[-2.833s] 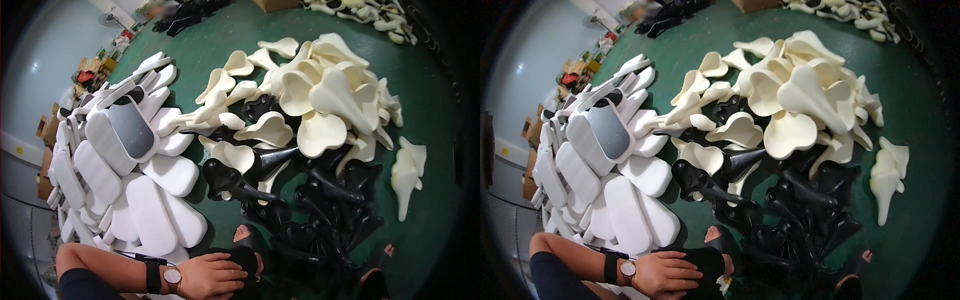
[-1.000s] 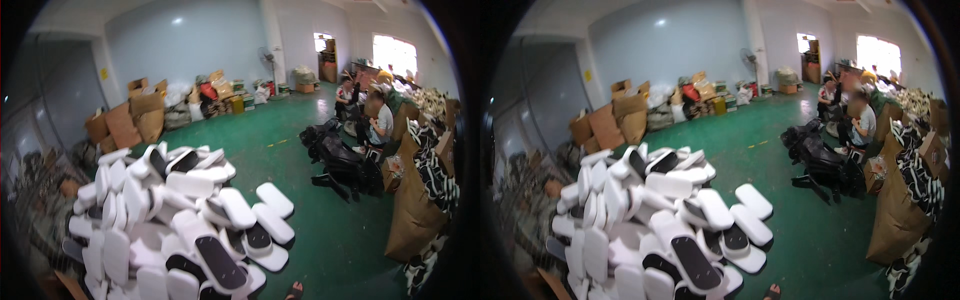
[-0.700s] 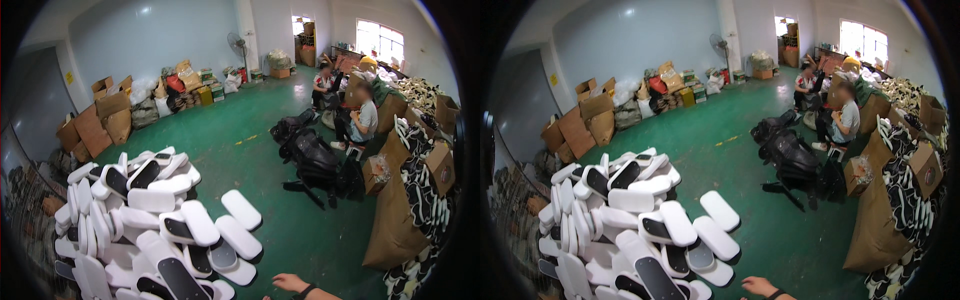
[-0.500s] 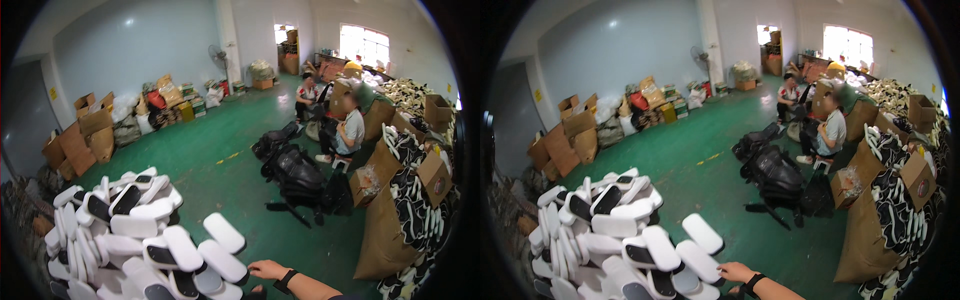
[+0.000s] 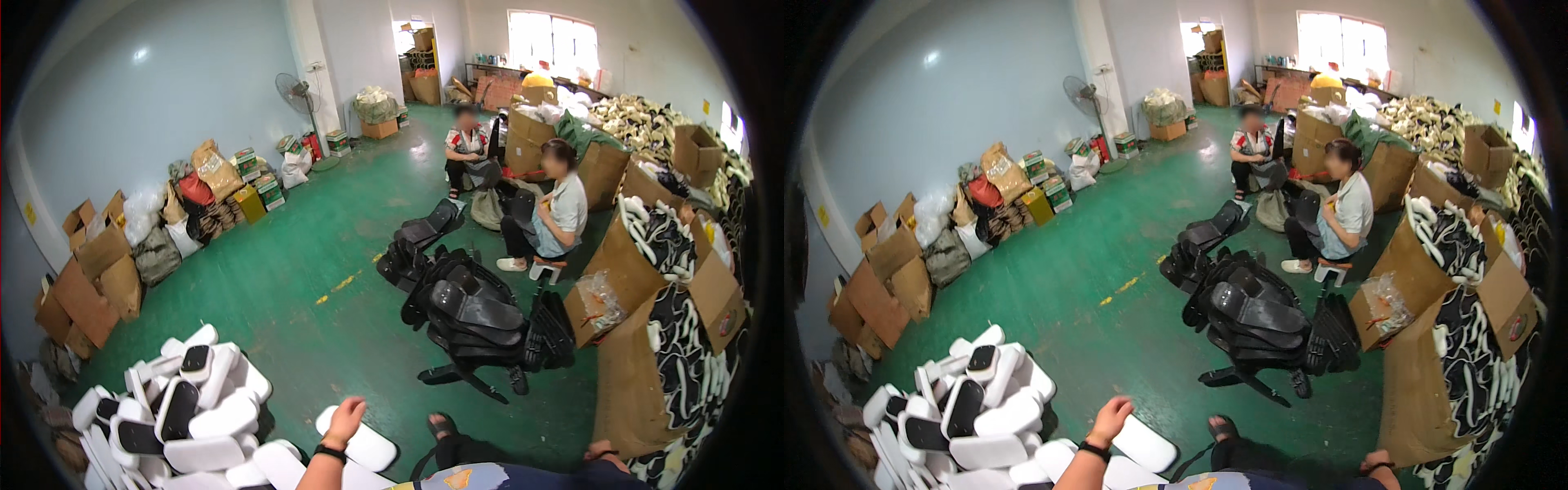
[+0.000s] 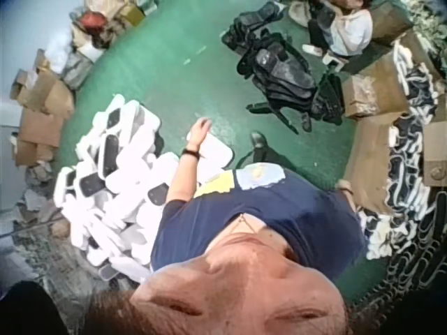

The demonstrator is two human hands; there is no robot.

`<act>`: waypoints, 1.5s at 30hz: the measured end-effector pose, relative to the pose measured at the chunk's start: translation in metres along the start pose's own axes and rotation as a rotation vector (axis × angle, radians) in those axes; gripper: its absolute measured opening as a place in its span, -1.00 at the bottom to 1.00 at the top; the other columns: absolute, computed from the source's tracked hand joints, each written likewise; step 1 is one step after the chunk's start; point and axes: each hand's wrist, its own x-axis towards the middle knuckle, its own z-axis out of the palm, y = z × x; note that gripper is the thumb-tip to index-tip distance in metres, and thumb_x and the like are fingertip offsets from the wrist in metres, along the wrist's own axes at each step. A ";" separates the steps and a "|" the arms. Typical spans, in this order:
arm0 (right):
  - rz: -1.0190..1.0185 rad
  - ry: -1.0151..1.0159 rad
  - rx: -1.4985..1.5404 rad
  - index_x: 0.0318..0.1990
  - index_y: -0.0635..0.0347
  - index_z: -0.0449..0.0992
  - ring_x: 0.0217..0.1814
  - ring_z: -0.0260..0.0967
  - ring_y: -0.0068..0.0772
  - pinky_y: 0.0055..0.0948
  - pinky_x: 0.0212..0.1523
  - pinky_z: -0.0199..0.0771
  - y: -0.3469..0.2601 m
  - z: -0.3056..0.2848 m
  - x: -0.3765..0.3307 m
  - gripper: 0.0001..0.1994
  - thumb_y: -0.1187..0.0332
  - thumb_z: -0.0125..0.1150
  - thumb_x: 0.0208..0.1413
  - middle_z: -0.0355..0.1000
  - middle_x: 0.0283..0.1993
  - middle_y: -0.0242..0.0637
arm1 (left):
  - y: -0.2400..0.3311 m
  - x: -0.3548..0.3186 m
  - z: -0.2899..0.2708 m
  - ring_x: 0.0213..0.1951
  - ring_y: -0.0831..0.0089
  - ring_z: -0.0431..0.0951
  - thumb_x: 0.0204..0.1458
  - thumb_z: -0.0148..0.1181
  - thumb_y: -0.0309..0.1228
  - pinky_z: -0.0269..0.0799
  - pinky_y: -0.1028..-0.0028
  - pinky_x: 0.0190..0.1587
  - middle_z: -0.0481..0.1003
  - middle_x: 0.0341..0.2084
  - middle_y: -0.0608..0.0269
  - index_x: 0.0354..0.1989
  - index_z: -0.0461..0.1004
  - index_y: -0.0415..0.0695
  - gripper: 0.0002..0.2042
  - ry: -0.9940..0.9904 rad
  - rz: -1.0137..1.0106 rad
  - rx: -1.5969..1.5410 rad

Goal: The recorder sits on the floor and sorts bicycle seat foam pads and plastic base components into separate piles.

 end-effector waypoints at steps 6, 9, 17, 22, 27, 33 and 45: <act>-0.101 0.012 -0.314 0.23 0.01 0.37 0.33 0.20 -0.27 -0.30 0.25 0.25 -0.160 -0.011 0.065 -0.52 0.04 -0.11 0.23 0.31 0.28 -0.32 | 0.000 0.156 0.010 -0.13 0.28 0.57 0.18 0.09 -0.13 0.45 0.34 -0.05 0.58 -0.24 0.07 -0.09 0.50 -0.19 -0.64 -0.274 0.008 0.264; -0.566 -0.022 -0.558 -0.09 0.06 0.62 0.09 0.44 -0.16 -0.17 0.07 0.46 -0.384 -0.137 0.112 -0.64 0.11 -0.03 0.16 0.47 0.09 -0.17 | -0.068 0.153 -0.038 -0.11 0.07 0.57 0.07 0.11 -0.06 0.45 0.22 -0.05 0.58 -0.27 -0.05 -0.19 0.55 -0.16 -0.61 -0.515 -0.305 0.645; -1.279 0.282 0.432 -0.07 0.12 0.53 -0.08 0.50 -0.10 -0.21 -0.05 0.48 -0.917 -0.474 -0.040 -0.68 0.18 0.10 0.10 0.55 -0.16 -0.15 | -0.081 0.395 -0.122 -0.14 0.07 0.55 0.11 0.03 -0.11 0.45 0.18 -0.10 0.53 -0.19 -0.07 -0.09 0.50 -0.15 -0.62 -0.441 -0.186 0.657; -1.333 0.243 0.265 -0.04 0.03 0.53 -0.06 0.49 -0.01 -0.14 -0.05 0.48 -1.084 -0.540 -0.028 -0.69 0.17 0.11 0.10 0.55 -0.12 -0.15 | -0.130 0.549 -0.230 -0.16 0.07 0.54 0.14 -0.02 -0.15 0.44 0.15 -0.15 0.50 -0.12 -0.09 -0.01 0.46 -0.15 -0.62 -0.377 -0.123 0.677; -0.809 -0.070 -0.382 -0.14 0.10 0.62 -0.02 0.47 0.01 -0.09 0.01 0.43 -1.104 -0.571 0.071 -0.62 0.10 0.08 0.00 0.53 -0.10 -0.07 | -0.165 0.661 -0.302 -0.18 0.08 0.52 0.17 -0.07 -0.19 0.44 0.12 -0.19 0.46 -0.06 -0.10 0.07 0.42 -0.15 -0.61 -0.398 -0.087 0.619; -0.193 -0.263 1.250 -0.08 0.20 0.54 -0.51 0.48 -0.38 -0.34 -0.53 0.53 -1.072 -0.629 0.167 -0.74 0.36 0.09 0.10 0.53 -0.42 -0.25 | -0.140 0.993 -0.439 -0.44 0.30 0.59 -0.02 0.10 -0.28 0.48 0.31 -0.32 0.58 -0.56 0.11 -0.42 0.53 -0.21 -0.77 -0.102 -0.005 0.572; -0.528 0.097 0.377 -0.15 0.19 0.59 -0.09 0.49 0.04 -0.07 -0.08 0.46 -1.369 -0.948 0.345 -0.66 0.20 0.07 0.00 0.53 -0.17 0.00 | -0.035 1.458 -0.345 -0.11 0.08 0.53 0.07 0.06 -0.24 0.46 0.12 -0.09 0.47 -0.06 -0.05 -0.08 0.50 -0.14 -0.68 -0.807 -0.090 0.907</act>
